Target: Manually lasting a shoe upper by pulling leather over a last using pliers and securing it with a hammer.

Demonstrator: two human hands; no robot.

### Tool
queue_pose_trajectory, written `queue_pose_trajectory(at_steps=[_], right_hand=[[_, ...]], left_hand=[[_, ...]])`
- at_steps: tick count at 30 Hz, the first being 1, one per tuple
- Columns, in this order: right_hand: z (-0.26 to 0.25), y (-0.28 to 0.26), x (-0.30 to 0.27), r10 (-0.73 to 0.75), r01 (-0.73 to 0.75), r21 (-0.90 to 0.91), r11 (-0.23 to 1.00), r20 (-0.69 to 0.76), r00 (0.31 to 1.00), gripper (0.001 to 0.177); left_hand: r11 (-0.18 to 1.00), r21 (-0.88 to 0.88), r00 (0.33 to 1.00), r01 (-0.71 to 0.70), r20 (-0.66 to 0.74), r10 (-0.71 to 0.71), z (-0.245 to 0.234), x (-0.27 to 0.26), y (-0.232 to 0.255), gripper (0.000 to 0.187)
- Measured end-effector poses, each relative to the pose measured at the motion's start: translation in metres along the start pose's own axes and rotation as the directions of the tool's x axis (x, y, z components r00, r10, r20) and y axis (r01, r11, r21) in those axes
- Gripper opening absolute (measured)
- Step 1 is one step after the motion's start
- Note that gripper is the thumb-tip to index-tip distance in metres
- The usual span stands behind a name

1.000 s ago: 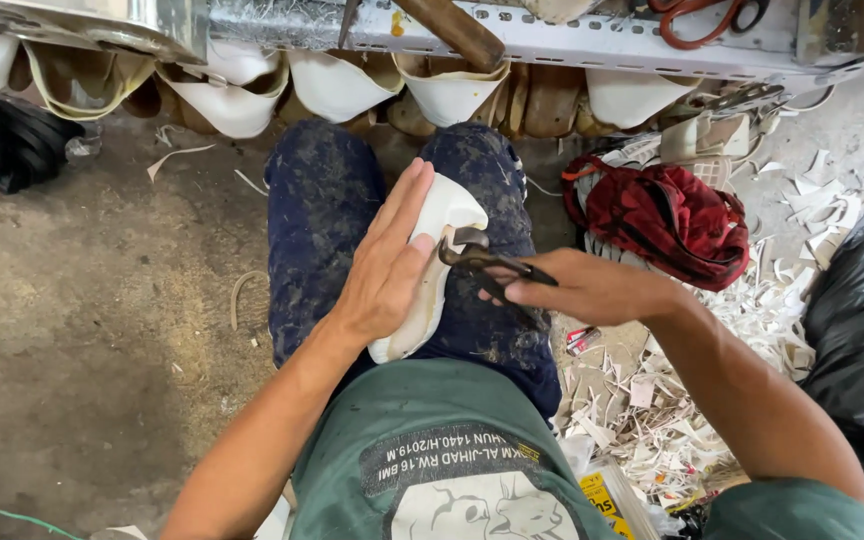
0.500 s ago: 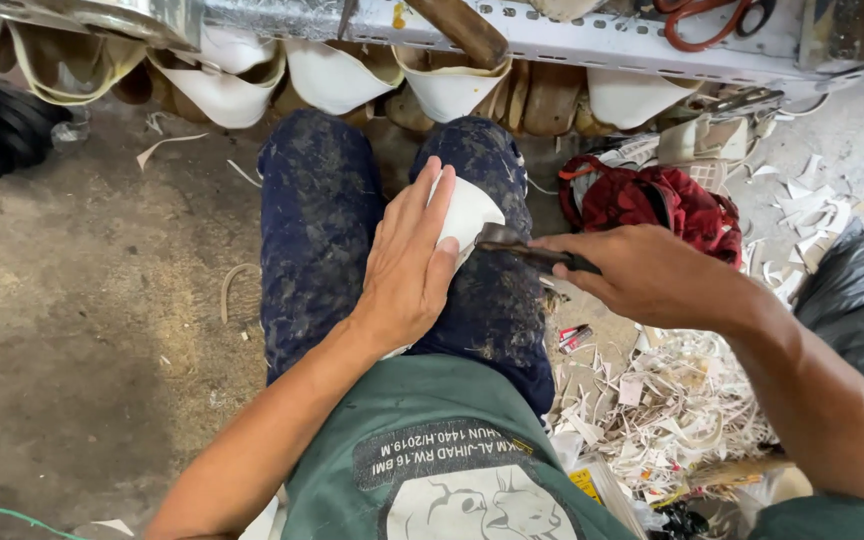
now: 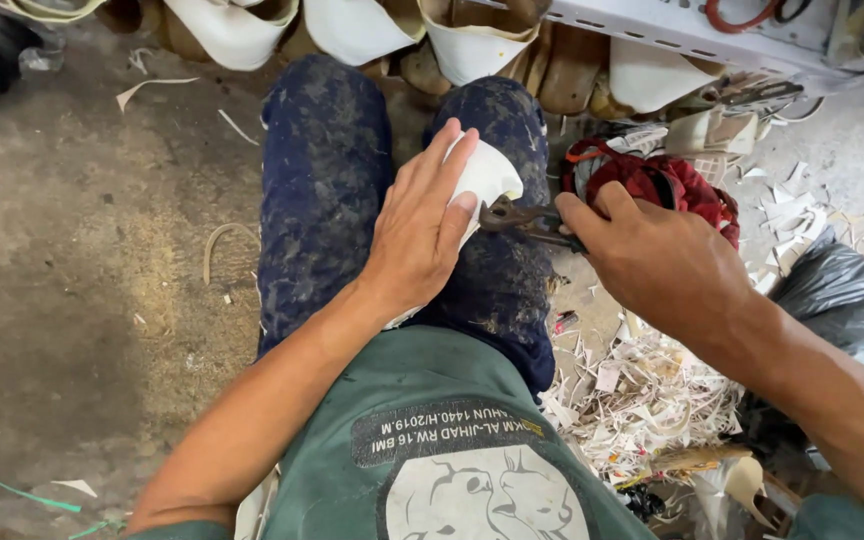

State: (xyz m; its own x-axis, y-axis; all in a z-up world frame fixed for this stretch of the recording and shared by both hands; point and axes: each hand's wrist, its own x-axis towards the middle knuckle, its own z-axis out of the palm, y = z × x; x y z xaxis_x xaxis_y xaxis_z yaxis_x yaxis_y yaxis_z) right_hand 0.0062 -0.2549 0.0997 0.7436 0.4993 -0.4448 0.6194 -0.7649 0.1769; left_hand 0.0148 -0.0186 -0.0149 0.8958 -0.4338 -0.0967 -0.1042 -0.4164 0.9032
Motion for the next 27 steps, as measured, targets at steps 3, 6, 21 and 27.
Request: queue_pose_trajectory(at_steps=[3, 6, 21, 27], right_hand=[[0.010, -0.030, -0.010, 0.111, -0.123, 0.059, 0.991, 0.184, 0.977, 0.019], [0.019, -0.040, -0.020, 0.135, -0.140, 0.004, 0.990, 0.246, 0.960, 0.017], [0.012, -0.016, 0.014, -0.072, -0.261, 0.842, 0.473, 0.332, 0.940, 0.030], [0.024, 0.000, 0.035, -0.196, -0.232, 0.968, 0.097, 0.247, 0.949, 0.038]], left_hand=[[0.997, 0.054, 0.998, -0.052, -0.037, 0.054, 0.006, -0.001, -0.004, 0.055], [1.000, -0.011, 1.000, 0.001, -0.017, -0.001, 0.015, -0.008, -0.007, 0.056], [0.991, -0.112, 0.997, -0.070, -0.017, 0.069, -0.008, 0.004, -0.035, 0.054], [0.974, -0.205, 0.995, -0.098, -0.016, 0.097, -0.009, 0.005, -0.034, 0.052]])
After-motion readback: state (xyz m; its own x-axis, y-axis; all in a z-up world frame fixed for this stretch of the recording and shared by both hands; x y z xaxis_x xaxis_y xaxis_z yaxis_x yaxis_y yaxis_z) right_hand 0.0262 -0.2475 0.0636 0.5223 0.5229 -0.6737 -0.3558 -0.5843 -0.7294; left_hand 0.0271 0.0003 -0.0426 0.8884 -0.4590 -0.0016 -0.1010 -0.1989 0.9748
